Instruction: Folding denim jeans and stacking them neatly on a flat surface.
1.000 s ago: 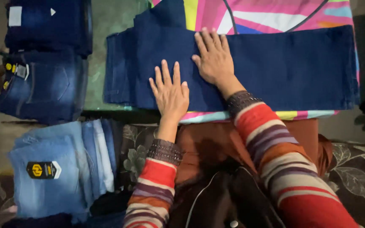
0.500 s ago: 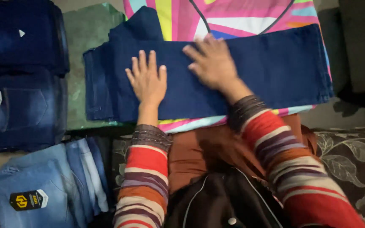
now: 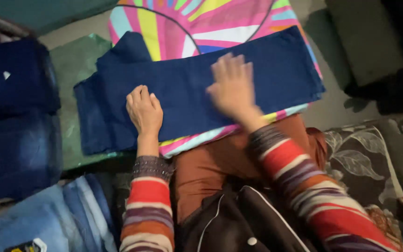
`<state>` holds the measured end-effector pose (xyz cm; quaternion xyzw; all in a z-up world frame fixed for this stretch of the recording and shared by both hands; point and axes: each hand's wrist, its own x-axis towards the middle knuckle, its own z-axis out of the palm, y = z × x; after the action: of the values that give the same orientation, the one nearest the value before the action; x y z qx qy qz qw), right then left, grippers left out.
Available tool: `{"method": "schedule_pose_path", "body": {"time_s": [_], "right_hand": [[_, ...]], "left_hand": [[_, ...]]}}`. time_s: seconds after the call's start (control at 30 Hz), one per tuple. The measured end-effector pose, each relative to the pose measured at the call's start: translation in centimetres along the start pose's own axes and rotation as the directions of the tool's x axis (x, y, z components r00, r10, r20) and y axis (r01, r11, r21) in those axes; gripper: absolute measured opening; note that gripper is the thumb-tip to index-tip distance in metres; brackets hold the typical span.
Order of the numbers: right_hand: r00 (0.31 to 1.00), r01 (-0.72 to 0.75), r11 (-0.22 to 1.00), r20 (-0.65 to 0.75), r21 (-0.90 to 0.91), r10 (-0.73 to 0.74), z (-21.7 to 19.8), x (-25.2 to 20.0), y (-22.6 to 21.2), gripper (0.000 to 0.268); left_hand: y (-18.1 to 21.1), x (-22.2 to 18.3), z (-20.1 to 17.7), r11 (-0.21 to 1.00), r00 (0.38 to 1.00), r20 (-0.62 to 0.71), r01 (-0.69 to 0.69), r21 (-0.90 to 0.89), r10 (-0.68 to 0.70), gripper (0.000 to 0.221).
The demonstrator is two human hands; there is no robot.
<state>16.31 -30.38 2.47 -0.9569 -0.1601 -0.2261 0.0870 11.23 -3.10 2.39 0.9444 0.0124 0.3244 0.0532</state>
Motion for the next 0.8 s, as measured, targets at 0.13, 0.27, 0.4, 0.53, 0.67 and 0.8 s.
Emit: {"method": "schedule_pose_path", "body": {"time_s": [0.13, 0.27, 0.4, 0.53, 0.67, 0.8], "right_hand": [[0.946, 0.299, 0.933, 0.068, 0.198, -0.318, 1.0, -3.5, -9.6, 0.068], [0.903, 0.407, 0.857, 0.005, 0.316, -0.43, 1.5, -4.4, -8.5, 0.062], [0.907, 0.42, 0.891, -0.056, 0.172, -0.417, -1.0, -3.3, 0.4, 0.066], [0.984, 0.179, 0.98, -0.017, 0.083, -0.179, -0.5, -1.2, 7.8, 0.069], [0.999, -0.05, 0.999, 0.021, -0.008, 0.05, 2.3, 3.0, 13.5, 0.061], [0.997, -0.083, 0.996, 0.008, 0.018, 0.083, 3.6, 3.3, 14.7, 0.063]], "left_hand": [[1.2, -2.0, 0.6, 0.999, 0.979, 0.2, 0.041, 0.03, -0.046, 0.053], [1.5, -1.9, -1.7, 0.983, 0.874, 0.449, 0.166, 0.082, -0.185, 0.059], [2.0, -1.6, -2.6, 0.974, 0.841, 0.494, 0.211, 0.08, -0.222, 0.063], [2.1, -1.8, -2.2, 0.979, 0.877, 0.434, 0.178, 0.1, -0.204, 0.062], [2.3, -1.8, -2.1, 0.983, 0.909, 0.375, 0.157, 0.098, -0.182, 0.063], [2.4, -1.4, -2.5, 0.973, 0.878, 0.42, 0.206, 0.1, -0.229, 0.063]]}}
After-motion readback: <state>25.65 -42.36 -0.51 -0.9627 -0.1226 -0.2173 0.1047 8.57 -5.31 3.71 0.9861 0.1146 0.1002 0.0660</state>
